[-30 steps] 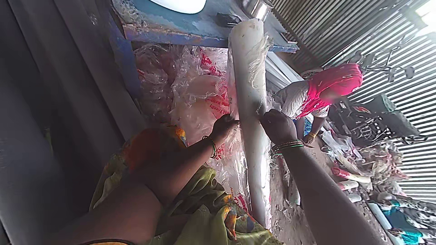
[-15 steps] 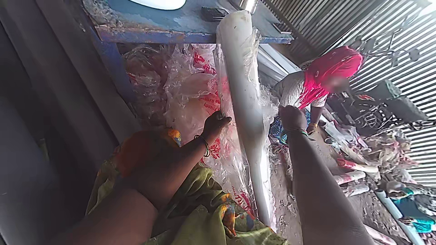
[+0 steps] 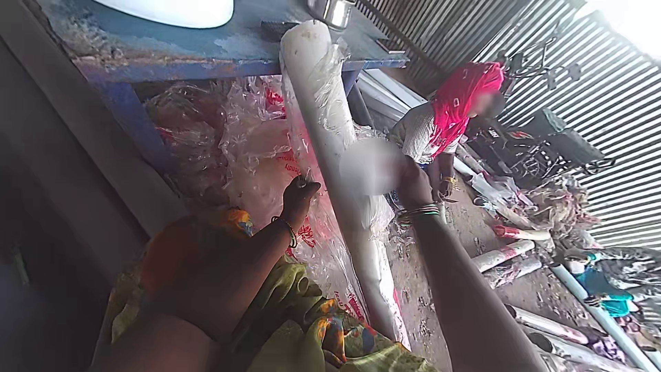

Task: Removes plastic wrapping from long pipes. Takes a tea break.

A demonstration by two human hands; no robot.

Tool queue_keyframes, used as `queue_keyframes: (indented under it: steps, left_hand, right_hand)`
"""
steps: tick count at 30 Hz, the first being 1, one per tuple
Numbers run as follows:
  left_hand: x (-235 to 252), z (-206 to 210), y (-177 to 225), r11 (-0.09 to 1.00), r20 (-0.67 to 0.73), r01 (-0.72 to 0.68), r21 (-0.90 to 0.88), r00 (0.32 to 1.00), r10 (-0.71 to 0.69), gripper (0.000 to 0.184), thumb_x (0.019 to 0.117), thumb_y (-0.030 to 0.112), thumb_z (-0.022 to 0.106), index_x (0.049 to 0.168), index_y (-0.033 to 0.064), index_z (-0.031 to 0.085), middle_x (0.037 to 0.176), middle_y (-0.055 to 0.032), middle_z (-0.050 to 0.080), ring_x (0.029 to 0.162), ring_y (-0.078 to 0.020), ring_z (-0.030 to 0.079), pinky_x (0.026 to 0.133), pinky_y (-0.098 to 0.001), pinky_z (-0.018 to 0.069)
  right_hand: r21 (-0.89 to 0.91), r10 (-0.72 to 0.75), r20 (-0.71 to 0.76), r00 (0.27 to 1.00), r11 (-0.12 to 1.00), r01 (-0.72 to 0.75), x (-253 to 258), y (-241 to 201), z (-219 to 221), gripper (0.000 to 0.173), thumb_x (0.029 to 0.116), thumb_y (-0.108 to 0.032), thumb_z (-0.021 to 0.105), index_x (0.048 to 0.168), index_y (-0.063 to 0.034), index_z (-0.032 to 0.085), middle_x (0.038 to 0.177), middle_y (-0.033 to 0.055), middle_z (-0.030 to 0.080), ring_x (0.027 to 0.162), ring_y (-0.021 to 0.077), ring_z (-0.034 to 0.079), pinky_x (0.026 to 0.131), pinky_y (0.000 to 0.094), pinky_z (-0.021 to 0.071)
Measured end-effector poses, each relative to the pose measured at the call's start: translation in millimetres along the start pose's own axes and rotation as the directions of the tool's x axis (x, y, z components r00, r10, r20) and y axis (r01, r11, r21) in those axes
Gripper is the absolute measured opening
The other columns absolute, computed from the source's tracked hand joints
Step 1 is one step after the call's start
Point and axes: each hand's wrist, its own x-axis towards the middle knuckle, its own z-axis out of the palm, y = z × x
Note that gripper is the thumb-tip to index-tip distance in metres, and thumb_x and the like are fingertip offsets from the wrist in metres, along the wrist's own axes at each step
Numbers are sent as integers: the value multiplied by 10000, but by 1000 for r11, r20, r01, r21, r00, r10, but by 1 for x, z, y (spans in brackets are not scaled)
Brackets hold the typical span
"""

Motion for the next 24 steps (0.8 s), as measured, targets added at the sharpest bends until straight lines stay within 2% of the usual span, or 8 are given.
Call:
queue_keyframes:
  steps: [3, 5, 7, 9, 11, 15, 20, 24]
  left_hand:
    - [-2, -1, -1, 1000, 15, -15, 11, 1000, 15, 255, 958, 133, 690, 1146, -19, 607, 978, -128, 618, 878, -183, 590, 812, -397, 506]
    - [-3, -2, -1, 999, 30, -17, 42, 999, 16, 249, 968, 161, 687, 1138, -2, 605, 968, -123, 615, 870, -185, 588, 803, -406, 504]
    - [-3, -4, 0, 999, 36, -14, 52, 999, 12, 248, 967, 165, 690, 1130, -4, 613, 958, -123, 619, 866, -190, 593, 801, -408, 506]
    - [-1, -3, -1, 999, 34, -21, 40, 999, 20, 222, 958, 150, 691, 1085, -11, 604, 921, -114, 596, 839, -185, 580, 780, -400, 501]
    - [0, -3, -1, 999, 33, -17, 39, 999, 16, 222, 956, 137, 691, 1089, -19, 606, 919, -120, 597, 843, -192, 580, 783, -407, 496]
    - [-2, -2, 1, 999, 16, -35, 37, 999, 35, 250, 940, 108, 693, 1138, -28, 622, 960, -115, 619, 882, -168, 587, 821, -385, 493]
    - [1, -5, 0, 993, 25, -38, 112, 999, 35, 241, 932, 135, 715, 1097, -24, 640, 947, -126, 623, 894, -198, 582, 830, -425, 478]
    - [-1, -7, 7, 991, 74, -37, 132, 997, 27, 302, 953, 141, 706, 1192, -31, 638, 1049, -170, 666, 962, -222, 628, 892, -436, 507]
  right_hand:
    - [-171, -191, 33, 981, 966, 194, -2, -46, 14, 540, 995, -466, 618, 1277, -6, 646, 1143, 213, 701, 1040, 392, 684, 867, 613, 520]
    - [-311, -135, 64, 989, 939, 148, -1, -74, 21, 643, 924, -580, 667, 1251, -27, 631, 1159, 204, 669, 1055, 391, 666, 812, 589, 519]
    - [-412, -13, 93, 996, 910, 50, 6, -93, 24, 669, 912, -608, 668, 1247, -34, 594, 1198, 202, 648, 1091, 382, 655, 812, 571, 518]
    - [-458, -4, 76, 997, 888, 38, 15, -94, 28, 619, 976, -594, 576, 1182, -11, 606, 1126, 220, 680, 1043, 399, 681, 798, 586, 519]
    - [-501, -166, -17, 986, 855, 135, 21, -83, 38, 563, 1035, -513, 500, 1005, 24, 667, 933, 228, 715, 907, 417, 717, 703, 585, 522]
    - [-560, -519, -177, 836, 752, 348, 28, -59, 55, 422, 1036, -301, 554, 804, 35, 660, 707, 209, 671, 675, 396, 708, 541, 522, 508]
    - [-582, -579, -186, 794, 716, 386, 34, -51, 48, 336, 1016, -171, 551, 808, 66, 666, 736, 242, 680, 698, 430, 711, 552, 551, 520]
    - [-590, -520, -118, 846, 722, 361, 44, -42, 33, 384, 1054, -218, 505, 903, 89, 679, 821, 288, 695, 777, 495, 710, 599, 634, 513]
